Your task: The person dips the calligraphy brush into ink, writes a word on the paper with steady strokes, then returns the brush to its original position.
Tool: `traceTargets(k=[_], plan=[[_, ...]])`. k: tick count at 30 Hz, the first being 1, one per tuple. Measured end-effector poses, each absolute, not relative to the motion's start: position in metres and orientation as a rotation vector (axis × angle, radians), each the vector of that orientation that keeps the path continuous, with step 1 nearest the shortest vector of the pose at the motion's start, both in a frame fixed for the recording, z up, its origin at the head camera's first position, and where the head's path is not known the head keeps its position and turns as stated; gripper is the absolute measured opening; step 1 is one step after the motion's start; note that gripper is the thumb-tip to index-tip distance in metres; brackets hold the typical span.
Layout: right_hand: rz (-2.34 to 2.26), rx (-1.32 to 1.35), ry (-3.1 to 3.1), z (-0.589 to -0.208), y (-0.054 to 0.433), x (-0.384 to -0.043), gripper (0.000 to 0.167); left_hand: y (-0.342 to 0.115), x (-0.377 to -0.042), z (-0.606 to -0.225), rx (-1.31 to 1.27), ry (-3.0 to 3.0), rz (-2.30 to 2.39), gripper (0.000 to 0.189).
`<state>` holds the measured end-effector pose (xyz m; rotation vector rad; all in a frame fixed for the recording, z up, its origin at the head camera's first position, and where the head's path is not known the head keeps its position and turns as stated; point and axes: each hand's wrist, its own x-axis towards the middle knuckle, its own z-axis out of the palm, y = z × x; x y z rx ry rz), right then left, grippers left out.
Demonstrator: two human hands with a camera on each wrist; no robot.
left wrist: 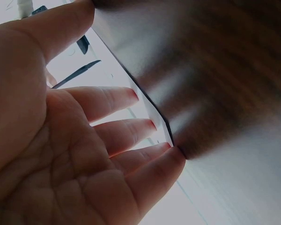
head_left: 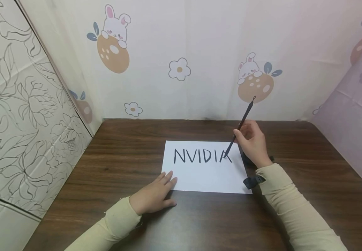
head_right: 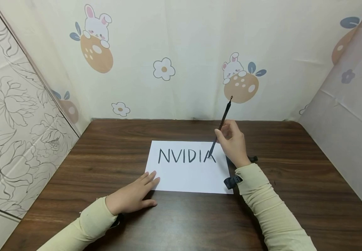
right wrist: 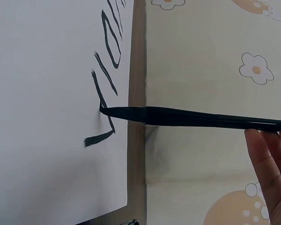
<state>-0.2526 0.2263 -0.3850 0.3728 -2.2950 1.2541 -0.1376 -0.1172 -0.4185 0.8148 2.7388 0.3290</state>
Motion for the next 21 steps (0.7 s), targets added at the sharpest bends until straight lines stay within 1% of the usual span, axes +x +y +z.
traceTargets(k=[21], plan=[[1.201,0.36,-2.311,-0.3819,0.2351,-0.2486,0.032,-0.1176,-0.1383,-0.4198,0.821,2.743,0.33,0.074]])
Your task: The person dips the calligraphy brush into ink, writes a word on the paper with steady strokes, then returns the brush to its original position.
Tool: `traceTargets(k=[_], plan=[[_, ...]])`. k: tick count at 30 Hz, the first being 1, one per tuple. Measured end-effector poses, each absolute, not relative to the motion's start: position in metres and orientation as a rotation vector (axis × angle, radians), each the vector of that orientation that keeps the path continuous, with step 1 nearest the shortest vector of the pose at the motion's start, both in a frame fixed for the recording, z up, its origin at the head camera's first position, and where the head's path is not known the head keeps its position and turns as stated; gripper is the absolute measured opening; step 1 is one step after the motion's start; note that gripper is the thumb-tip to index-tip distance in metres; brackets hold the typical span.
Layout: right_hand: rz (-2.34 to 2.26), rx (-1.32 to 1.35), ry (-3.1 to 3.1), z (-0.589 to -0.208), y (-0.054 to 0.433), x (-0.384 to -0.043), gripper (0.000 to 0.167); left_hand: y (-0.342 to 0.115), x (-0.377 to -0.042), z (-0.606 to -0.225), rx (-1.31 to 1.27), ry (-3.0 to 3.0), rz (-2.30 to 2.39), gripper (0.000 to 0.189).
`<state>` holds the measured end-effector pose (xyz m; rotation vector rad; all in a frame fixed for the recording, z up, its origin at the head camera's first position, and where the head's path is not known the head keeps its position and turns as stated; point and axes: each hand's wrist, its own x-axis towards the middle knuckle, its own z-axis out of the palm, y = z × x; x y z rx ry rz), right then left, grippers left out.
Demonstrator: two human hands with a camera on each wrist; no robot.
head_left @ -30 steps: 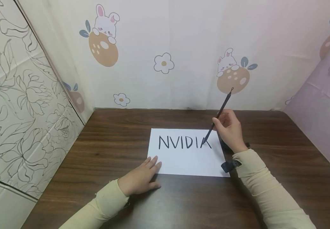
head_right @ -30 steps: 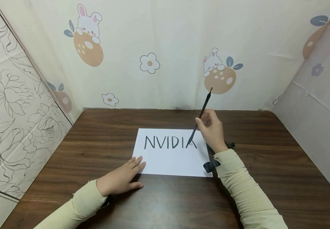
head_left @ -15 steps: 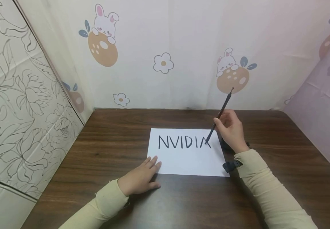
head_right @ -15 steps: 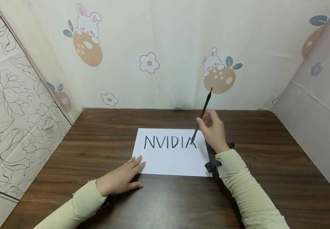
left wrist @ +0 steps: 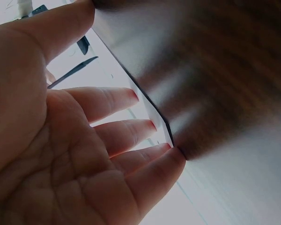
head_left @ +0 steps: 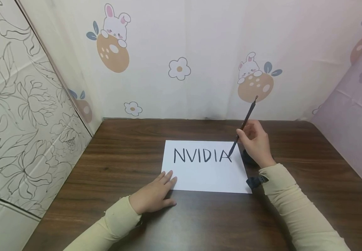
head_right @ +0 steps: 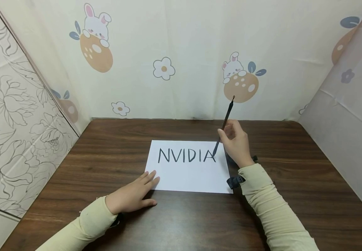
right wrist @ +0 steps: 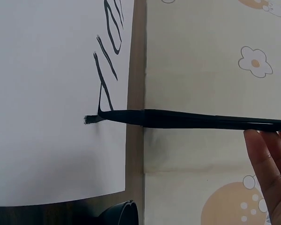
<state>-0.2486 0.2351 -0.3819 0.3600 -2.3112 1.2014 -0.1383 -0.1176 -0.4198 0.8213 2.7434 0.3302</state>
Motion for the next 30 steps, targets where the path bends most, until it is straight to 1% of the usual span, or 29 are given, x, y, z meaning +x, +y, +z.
traceTargets(k=[16,26,30], plan=[[1.185,0.341,-2.31,-0.38,0.237,-0.248,0.031,-0.118,-0.138,-0.418,0.825,2.742,0.338,0.074],[1.209,0.364,-2.21,-0.362,0.236,-0.251,0.027,-0.117,-0.137,-0.417,0.822,2.737,0.335,0.074],[1.227,0.369,-2.195,-0.353,0.238,-0.252,0.027,-0.116,-0.137,-0.417,0.809,2.733,0.334,0.074]])
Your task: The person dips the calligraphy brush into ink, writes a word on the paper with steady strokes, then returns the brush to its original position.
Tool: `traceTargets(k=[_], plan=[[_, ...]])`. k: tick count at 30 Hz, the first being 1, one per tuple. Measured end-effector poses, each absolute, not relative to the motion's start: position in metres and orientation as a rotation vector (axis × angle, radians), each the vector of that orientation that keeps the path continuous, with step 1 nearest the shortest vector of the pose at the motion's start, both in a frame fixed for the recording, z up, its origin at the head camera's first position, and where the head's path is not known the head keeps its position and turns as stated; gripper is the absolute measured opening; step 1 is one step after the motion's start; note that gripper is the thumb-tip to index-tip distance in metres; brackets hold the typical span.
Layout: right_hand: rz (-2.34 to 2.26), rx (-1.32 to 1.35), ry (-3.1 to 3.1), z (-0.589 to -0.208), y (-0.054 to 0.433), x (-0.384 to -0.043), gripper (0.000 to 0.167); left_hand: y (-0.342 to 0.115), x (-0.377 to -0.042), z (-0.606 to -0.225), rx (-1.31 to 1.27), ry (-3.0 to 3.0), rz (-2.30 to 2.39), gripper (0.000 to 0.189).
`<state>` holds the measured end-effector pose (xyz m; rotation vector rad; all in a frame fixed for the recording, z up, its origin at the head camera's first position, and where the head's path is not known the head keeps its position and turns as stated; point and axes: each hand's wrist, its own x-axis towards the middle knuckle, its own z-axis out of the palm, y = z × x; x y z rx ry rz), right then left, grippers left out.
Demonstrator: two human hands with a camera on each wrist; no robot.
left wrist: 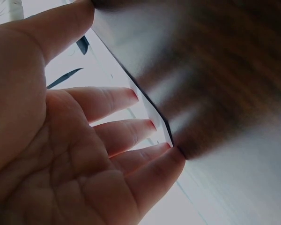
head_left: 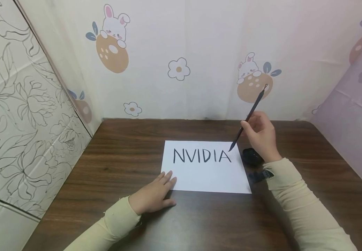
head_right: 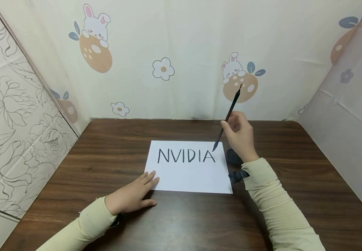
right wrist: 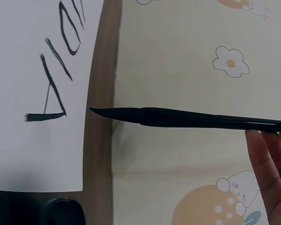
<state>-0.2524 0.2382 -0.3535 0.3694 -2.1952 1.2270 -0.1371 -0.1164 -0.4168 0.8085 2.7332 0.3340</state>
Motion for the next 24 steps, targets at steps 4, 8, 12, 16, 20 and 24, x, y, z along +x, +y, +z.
traceTargets(k=[4,8,12,16,20,24], plan=[[1.269,0.354,-2.179,-0.344,0.242,-0.253,0.031,-0.117,-0.137,-0.417,0.806,2.737,0.334,0.074],[1.325,0.353,-2.146,-0.337,0.25,-0.255,0.032,-0.117,-0.137,-0.418,0.809,2.739,0.335,0.074],[1.364,0.327,-2.131,-0.33,0.262,-0.255,0.032,-0.117,-0.138,-0.418,0.813,2.737,0.333,0.074],[1.371,0.293,-2.125,-0.322,0.272,-0.252,0.032,-0.116,-0.138,-0.417,0.816,2.739,0.33,0.074],[1.372,0.266,-2.131,-0.318,0.281,-0.251,0.033,-0.116,-0.136,-0.417,0.808,2.74,0.331,0.074],[1.411,0.231,-2.157,-0.318,0.292,-0.254,0.038,-0.116,-0.136,-0.416,0.802,2.739,0.328,0.074]])
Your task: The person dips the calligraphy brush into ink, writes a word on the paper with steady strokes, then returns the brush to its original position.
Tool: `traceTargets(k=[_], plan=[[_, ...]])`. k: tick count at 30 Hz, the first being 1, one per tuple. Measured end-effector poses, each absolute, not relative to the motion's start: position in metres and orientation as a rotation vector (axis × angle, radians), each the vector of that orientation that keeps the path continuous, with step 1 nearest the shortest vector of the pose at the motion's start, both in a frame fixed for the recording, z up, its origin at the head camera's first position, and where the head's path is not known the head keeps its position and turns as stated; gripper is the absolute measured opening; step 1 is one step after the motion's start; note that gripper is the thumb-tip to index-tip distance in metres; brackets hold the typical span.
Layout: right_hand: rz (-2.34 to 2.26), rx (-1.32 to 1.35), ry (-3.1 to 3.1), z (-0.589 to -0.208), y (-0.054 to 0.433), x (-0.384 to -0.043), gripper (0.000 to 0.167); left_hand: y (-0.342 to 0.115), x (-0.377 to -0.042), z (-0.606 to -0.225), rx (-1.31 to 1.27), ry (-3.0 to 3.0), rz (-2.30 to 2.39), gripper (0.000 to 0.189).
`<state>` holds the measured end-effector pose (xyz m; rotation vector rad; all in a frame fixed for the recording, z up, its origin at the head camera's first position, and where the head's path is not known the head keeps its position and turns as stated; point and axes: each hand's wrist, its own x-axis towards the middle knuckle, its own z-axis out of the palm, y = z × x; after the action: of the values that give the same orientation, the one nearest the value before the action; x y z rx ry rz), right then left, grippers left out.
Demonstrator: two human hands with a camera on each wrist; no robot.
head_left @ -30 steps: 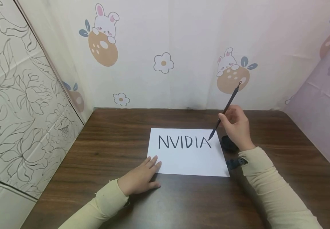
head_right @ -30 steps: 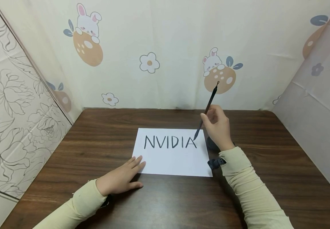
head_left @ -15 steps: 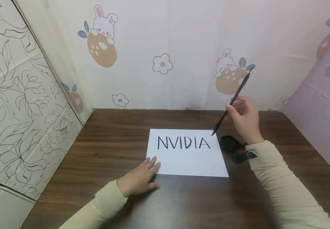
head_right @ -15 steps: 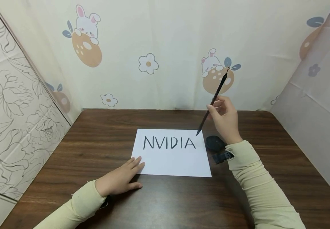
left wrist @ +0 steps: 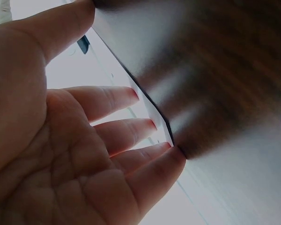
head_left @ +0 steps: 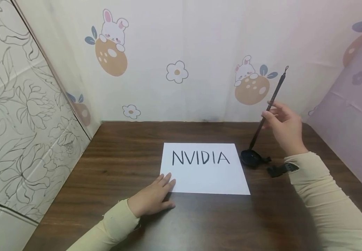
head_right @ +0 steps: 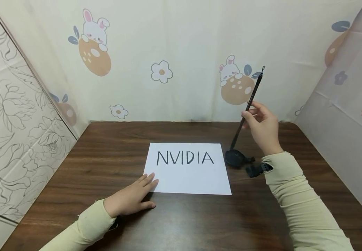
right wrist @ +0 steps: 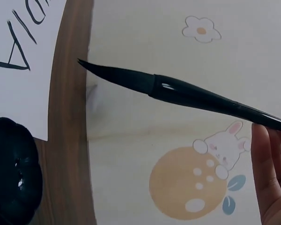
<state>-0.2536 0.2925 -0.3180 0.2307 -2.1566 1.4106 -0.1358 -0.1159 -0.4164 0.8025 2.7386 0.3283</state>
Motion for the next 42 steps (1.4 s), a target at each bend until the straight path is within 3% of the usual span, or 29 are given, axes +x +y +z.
traceTargets(k=[8,19,21,27,33,42], plan=[[1.547,0.115,-2.231,-0.325,0.314,-0.26,0.047,-0.117,-0.135,-0.418,0.82,2.743,0.331,0.074],[1.814,0.003,-2.186,-0.345,0.34,-0.272,0.024,-0.118,-0.136,-0.419,0.825,2.746,0.326,0.074],[1.761,-0.05,-2.262,-0.349,0.345,-0.272,0.028,-0.117,-0.136,-0.419,0.828,2.747,0.324,0.074],[1.651,-0.199,-2.478,-0.364,0.358,-0.277,0.069,-0.117,-0.134,-0.416,0.828,2.747,0.331,0.074],[1.663,-0.222,-2.562,-0.38,0.367,-0.282,0.062,-0.117,-0.134,-0.416,0.823,2.745,0.334,0.074],[1.693,-0.217,-2.654,-0.395,0.372,-0.286,0.065,-0.117,-0.135,-0.416,0.826,2.742,0.335,0.074]])
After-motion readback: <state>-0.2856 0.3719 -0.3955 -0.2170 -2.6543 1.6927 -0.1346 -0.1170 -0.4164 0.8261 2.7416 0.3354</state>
